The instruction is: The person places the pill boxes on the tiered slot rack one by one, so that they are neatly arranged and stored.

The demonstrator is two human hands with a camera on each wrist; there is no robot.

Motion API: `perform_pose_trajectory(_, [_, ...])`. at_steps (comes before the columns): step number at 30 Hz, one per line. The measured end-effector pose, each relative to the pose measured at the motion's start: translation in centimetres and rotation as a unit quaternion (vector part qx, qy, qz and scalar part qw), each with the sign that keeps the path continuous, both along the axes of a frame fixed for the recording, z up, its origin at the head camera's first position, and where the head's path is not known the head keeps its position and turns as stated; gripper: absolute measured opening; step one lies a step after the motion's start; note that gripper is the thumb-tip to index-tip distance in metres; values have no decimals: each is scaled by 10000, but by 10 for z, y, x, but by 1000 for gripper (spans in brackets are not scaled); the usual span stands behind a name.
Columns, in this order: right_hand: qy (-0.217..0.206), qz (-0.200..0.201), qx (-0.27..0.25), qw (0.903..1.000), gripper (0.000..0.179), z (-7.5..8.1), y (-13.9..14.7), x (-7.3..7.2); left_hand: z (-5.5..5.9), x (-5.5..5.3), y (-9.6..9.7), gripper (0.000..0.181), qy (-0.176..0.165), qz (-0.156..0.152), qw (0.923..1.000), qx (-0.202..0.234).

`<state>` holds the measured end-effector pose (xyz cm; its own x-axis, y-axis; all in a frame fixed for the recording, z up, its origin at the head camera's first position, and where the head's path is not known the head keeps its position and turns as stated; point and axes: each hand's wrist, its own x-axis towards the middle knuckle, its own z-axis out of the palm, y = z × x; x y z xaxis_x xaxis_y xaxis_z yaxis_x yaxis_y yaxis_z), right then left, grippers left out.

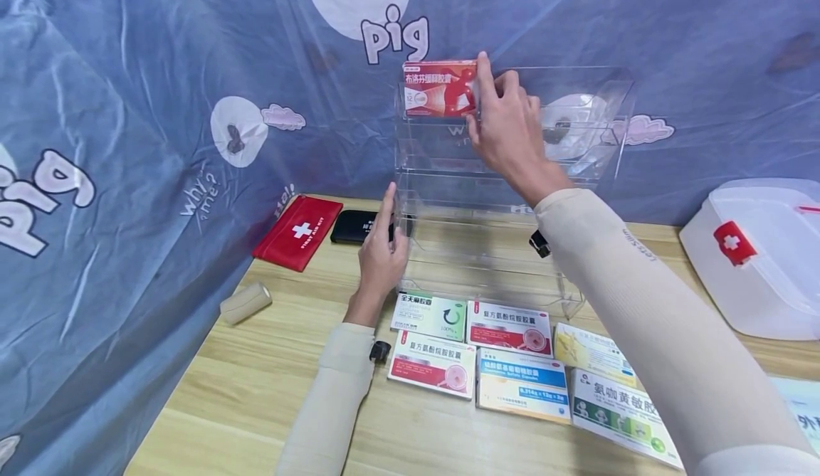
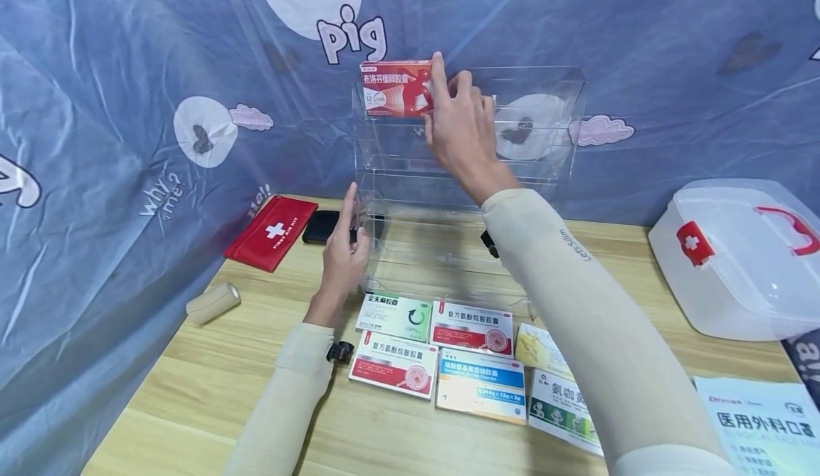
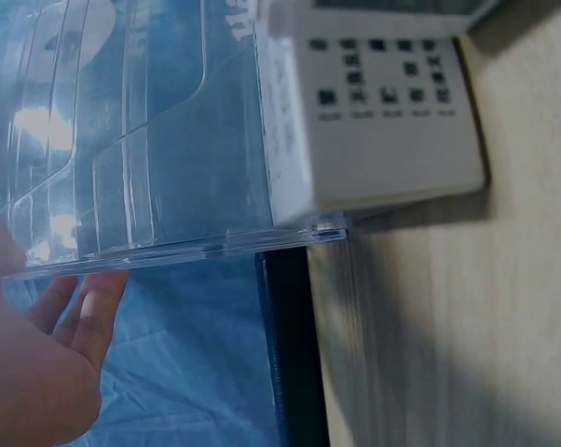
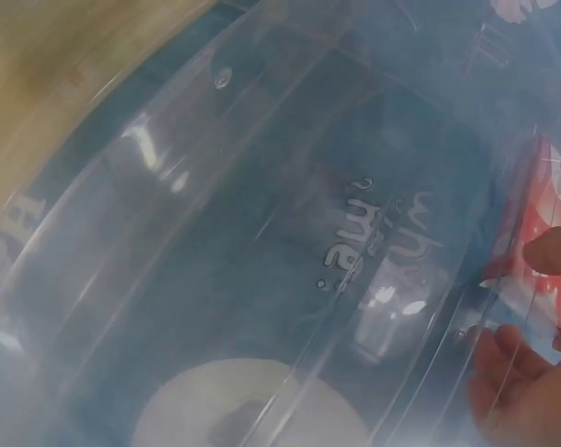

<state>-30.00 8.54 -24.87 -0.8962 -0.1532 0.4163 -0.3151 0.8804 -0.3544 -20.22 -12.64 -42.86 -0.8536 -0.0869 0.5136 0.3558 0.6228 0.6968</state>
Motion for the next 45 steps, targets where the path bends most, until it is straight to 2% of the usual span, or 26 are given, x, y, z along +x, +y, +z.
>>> perform_pose_trajectory(7, [-189,11,271,9995,97,-1,1,2,-2,1,1,81,-57,18,10000,23])
perform_pose_trajectory(14, [-598,163,373,9974,109,11,5,9,-1,-1,1,81,111,61,9999,29])
perform_pose_trajectory(17, [-859,228,234,9958,109,16,14,21,-2,0,3,81,130,40,9999,48])
perform_pose_trajectory(19, [-882,285,95,9957,107,17,23,31,-3,0,4,81,126,20,9999,50])
perform_pose_trajectory(23, [-559,334,-216,9976,101,12,48,51,-5,1,4,81,124,-25,9999,57])
perform_pose_trajectory(26, [-343,181,-443,9983,98,3,72,64,-4,-1,2,81,155,-14,9999,35])
perform_pose_trajectory(32, [-295,-322,-811,9957,93,-22,127,98,-2,-3,0,81,277,12,9996,-44])
perform_pose_trajectory(36, [103,-552,-1079,9926,85,-46,163,125,-2,-4,1,80,238,-28,9997,-64])
perform_pose_trajectory(38, [404,-649,-1192,9899,78,-61,179,136,-2,-4,2,80,180,6,9998,-37])
perform_pose_trajectory(40, [510,-702,-1275,9880,70,-79,196,143,-1,-3,2,80,132,64,9999,-15])
perform_pose_trajectory(42, [348,-701,-1231,9893,63,-100,213,150,-1,-3,2,79,108,123,9999,-2])
perform_pose_trajectory(45, [-456,-565,-1081,9915,57,-131,237,163,0,-2,2,79,107,155,9998,-34])
